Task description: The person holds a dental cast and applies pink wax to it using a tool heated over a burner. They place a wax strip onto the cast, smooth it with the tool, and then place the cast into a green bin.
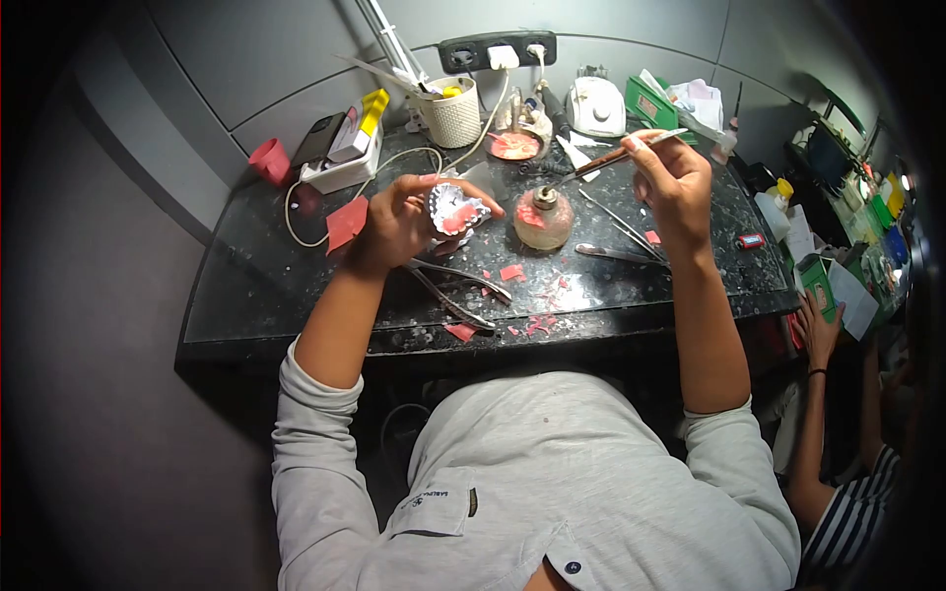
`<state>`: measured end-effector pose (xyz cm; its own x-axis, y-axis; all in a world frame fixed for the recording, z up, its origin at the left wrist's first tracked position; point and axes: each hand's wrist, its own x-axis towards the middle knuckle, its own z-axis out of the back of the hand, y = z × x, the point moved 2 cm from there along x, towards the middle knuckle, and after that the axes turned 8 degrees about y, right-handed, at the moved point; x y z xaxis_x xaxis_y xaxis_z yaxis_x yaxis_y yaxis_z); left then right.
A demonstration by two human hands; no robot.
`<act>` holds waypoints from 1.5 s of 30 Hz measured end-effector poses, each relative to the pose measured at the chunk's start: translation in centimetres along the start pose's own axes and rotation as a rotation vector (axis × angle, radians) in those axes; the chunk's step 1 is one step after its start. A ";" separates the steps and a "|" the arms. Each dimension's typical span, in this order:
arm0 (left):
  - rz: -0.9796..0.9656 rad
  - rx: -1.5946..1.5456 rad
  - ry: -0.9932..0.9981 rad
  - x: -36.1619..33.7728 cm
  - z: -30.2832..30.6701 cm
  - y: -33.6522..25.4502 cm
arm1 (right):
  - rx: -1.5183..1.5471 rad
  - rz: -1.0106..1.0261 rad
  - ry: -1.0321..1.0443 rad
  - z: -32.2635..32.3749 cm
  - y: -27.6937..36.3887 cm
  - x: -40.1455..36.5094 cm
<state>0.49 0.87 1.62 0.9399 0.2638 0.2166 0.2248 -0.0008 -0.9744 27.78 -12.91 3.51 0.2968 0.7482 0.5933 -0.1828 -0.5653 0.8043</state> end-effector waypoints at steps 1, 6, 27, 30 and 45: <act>-0.012 -0.017 -0.007 0.0 0.2 0.0 | -0.018 0.001 -0.006 -0.1 0.0 0.0; 0.020 -0.075 0.000 -0.1 0.7 0.5 | -0.051 0.010 -0.004 -0.1 -0.3 -0.1; 0.055 -0.020 -0.016 0.1 0.5 0.7 | -0.183 0.021 0.005 -1.9 -1.6 0.4; 0.046 -0.068 0.080 0.0 1.0 0.5 | -0.067 -0.006 -0.020 -1.7 -1.3 0.4; 0.009 0.037 0.049 0.3 0.6 0.2 | 0.002 -0.014 -0.040 0.7 0.0 0.1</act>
<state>0.66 1.50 1.43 0.9535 0.2164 0.2096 0.2075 0.0327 -0.9777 28.47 -13.05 3.59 0.3361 0.7416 0.5806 -0.1767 -0.5559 0.8123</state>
